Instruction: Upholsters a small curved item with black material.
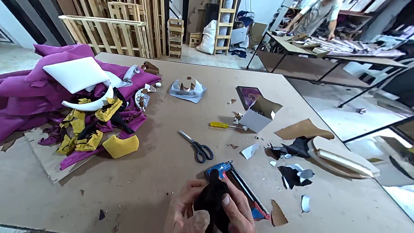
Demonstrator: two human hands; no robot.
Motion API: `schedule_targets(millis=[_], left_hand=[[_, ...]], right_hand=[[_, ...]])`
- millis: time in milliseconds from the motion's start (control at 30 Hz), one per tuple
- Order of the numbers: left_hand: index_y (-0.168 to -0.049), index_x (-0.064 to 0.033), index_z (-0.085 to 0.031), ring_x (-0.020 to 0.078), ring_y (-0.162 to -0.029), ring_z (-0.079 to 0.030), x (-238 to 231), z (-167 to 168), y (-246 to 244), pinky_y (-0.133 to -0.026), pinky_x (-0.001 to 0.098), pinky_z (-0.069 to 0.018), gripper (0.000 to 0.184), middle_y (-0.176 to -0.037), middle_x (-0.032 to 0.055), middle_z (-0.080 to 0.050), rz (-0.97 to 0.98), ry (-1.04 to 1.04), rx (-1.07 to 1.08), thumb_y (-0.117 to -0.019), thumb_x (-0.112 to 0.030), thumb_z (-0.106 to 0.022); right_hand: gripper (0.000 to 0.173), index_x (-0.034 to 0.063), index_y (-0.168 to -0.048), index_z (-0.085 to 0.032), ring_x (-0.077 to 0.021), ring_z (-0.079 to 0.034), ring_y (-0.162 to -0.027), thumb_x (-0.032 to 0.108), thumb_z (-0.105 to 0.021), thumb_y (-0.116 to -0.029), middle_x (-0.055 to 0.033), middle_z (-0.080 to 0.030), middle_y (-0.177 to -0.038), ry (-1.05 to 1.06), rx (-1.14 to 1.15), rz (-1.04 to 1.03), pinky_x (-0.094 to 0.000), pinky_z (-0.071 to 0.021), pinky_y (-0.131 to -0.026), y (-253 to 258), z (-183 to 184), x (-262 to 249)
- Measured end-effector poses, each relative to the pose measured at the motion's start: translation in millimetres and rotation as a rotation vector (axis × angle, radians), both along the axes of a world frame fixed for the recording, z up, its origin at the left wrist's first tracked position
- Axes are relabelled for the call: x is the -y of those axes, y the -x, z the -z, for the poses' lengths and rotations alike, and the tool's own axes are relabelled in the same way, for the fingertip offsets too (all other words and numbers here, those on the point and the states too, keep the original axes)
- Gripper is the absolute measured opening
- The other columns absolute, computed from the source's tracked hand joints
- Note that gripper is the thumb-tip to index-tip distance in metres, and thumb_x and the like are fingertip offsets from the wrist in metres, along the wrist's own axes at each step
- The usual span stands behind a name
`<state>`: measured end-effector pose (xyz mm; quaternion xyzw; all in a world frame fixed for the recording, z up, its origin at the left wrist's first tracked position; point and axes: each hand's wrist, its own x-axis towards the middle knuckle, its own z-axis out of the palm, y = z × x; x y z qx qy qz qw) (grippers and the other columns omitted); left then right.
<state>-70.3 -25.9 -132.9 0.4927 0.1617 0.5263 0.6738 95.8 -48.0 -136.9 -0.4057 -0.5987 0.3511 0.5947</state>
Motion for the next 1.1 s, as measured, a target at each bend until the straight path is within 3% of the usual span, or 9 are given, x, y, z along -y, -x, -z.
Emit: schedule_targets(millis=[133, 267, 400, 533, 700, 767, 867, 1000, 1100], left_hand=[[-0.124, -0.0255, -0.073, 0.0046, -0.127, -0.055, 3, 2, -10, -0.109, 0.0288, -0.0455, 0.038, -0.137, -0.0105, -0.062, -0.017, -0.085, 0.059, -0.0944, -0.049, -0.068], [-0.128, -0.0126, -0.067, 0.0092, -0.117, -0.064, 0, -6, -11, -0.101, 0.0303, -0.0553, 0.045, -0.131, -0.0013, -0.066, -0.078, -0.05, -0.036, -0.0908, -0.036, -0.076], [-0.101, -0.003, -0.076, 0.0108, -0.087, -0.074, 0, -33, -16, -0.081, 0.0286, -0.0636, 0.022, -0.095, 0.0042, -0.078, -0.293, 0.093, -0.159, -0.0809, -0.008, -0.084], [-0.091, 0.0013, -0.076, 0.0109, -0.077, -0.073, -4, -34, -19, -0.075, 0.0272, -0.062, 0.01, -0.085, 0.0086, -0.076, -0.35, 0.198, -0.063, -0.0817, 0.004, -0.079], [-0.089, 0.001, -0.071, 0.0151, -0.08, -0.075, -13, -28, -20, -0.076, 0.0311, -0.0633, 0.005, -0.085, 0.0108, -0.076, -0.404, 0.219, -0.012, -0.0848, 0.003, -0.075], [-0.085, -0.0003, -0.07, 0.0122, -0.075, -0.073, -17, -24, -19, -0.072, 0.0291, -0.0627, 0.005, -0.081, 0.008, -0.074, -0.441, 0.156, -0.058, -0.0848, 0.002, -0.075], [-0.085, -0.0034, -0.07, 0.0051, -0.07, -0.07, -33, -2, -10, -0.066, 0.0216, -0.0615, 0.007, -0.079, 0.0009, -0.073, -0.63, -0.167, -0.316, -0.0883, -0.007, -0.075], [-0.077, -0.0054, -0.069, 0.0038, -0.067, -0.067, -63, 47, 22, -0.061, 0.0209, -0.0581, 0.023, -0.073, 0.0009, -0.069, -0.877, -0.539, -0.917, -0.0922, -0.022, -0.067], [-0.079, -0.0067, -0.071, 0.0169, -0.072, -0.071, -55, 94, 31, -0.064, 0.0337, -0.0606, 0.021, -0.077, 0.0051, -0.07, -0.713, -0.665, -1.283, -0.0924, -0.018, -0.06]], right_hand=[[0.044, 0.0149, -0.104, -0.064, 0.0053, -0.064, -0.087, 0.053, -0.043, -0.1058, 0.0095, -0.067, -0.091, 0.02, -0.097, 0.028, -0.0176, -0.0549, -0.079, 8, -3, 3], [0.042, 0.0151, -0.106, -0.067, 0.0034, -0.066, -0.088, 0.051, -0.046, -0.1058, 0.0091, -0.07, -0.093, 0.018, -0.145, 0.05, -0.0192, -0.0566, -0.08, 12, 0, 3], [0.05, 0.007, -0.099, -0.065, 0.0013, -0.065, -0.078, 0.052, -0.043, -0.1065, 0.0024, -0.066, -0.082, 0.002, 0.068, 0.198, -0.0199, -0.0559, -0.071, 24, -1, 3], [0.053, 0.0058, -0.101, -0.066, -0.0017, -0.066, -0.077, 0.053, -0.041, -0.1069, 0.0008, -0.067, -0.08, 0.053, 0.156, 0.287, -0.0242, -0.0573, -0.069, 34, -2, 0], [0.044, 0.0095, -0.111, -0.071, 0.0012, -0.067, -0.098, 0.048, -0.053, -0.0985, 0.0055, -0.074, -0.103, 0.221, -0.388, 0.096, -0.0239, -0.0558, -0.089, 55, 0, 4], [0.034, 0.015, -0.106, -0.075, 0.0003, -0.069, -0.093, 0.043, -0.062, -0.0924, 0.0069, -0.075, -0.098, 0.255, -0.657, 0.003, -0.0238, -0.0564, -0.085, 66, -1, 1], [0.03, 0.0173, -0.117, -0.071, 0.0004, -0.069, -0.093, 0.027, -0.064, -0.0895, 0.0075, -0.075, -0.102, 0.314, -0.789, -0.274, -0.0231, -0.057, -0.085, 71, 16, -9], [0.074, 0.0073, -0.151, -0.037, -0.0106, -0.059, -0.121, 0.02, -0.068, -0.0854, -0.0026, -0.061, -0.135, 0.865, -0.406, -0.679, -0.0349, -0.0501, -0.104, 41, 53, -6], [0.049, 0.0103, -0.142, -0.057, -0.0167, -0.067, -0.112, 0.028, -0.06, -0.0971, -0.0055, -0.068, -0.128, 1.041, 0.087, -0.519, -0.042, -0.0553, -0.098, 7, 61, 5]])
